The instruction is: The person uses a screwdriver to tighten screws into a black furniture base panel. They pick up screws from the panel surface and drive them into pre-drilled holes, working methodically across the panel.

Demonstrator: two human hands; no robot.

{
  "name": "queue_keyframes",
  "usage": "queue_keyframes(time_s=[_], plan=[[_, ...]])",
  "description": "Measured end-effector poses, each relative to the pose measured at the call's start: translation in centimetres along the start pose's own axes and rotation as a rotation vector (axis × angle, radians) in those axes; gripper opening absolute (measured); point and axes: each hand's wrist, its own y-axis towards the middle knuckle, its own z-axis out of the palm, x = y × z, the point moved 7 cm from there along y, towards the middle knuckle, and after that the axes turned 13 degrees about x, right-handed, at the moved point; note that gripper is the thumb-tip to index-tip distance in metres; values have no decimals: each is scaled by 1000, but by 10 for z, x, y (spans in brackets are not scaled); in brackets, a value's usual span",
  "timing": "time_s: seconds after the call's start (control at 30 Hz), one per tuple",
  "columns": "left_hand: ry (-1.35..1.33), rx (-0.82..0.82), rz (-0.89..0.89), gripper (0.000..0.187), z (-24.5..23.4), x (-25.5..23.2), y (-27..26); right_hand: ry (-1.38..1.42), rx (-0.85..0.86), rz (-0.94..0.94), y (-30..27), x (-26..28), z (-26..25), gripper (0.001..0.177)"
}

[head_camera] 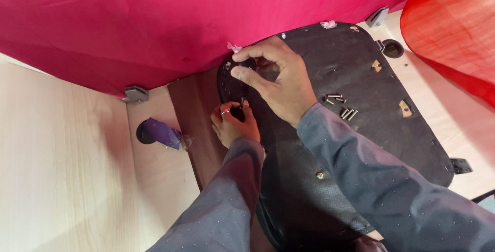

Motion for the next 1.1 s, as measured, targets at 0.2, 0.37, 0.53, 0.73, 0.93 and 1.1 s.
queue_keyframes(time_s=[0.2, 0.37, 0.53, 0.73, 0.93, 1.1], plan=[[19, 2, -3, 26, 1, 1, 2, 140, 80, 23, 5, -8, 4, 23], [5, -38, 14, 27, 0, 1, 0, 81, 13, -10, 3, -4, 7, 17], [-5, -11, 9, 26, 2, 3, 1, 88, 85, -77, 3, 5, 10, 23], [-3, -20, 5, 26, 0, 2, 1, -77, 19, -29, 9, 6, 7, 20], [-3, -4, -7, 25, 2, 4, 1, 96, 90, -60, 10, 3, 4, 28], [6, -12, 2, 25, 1, 3, 1, -73, -16, 32, 10, -1, 1, 21]])
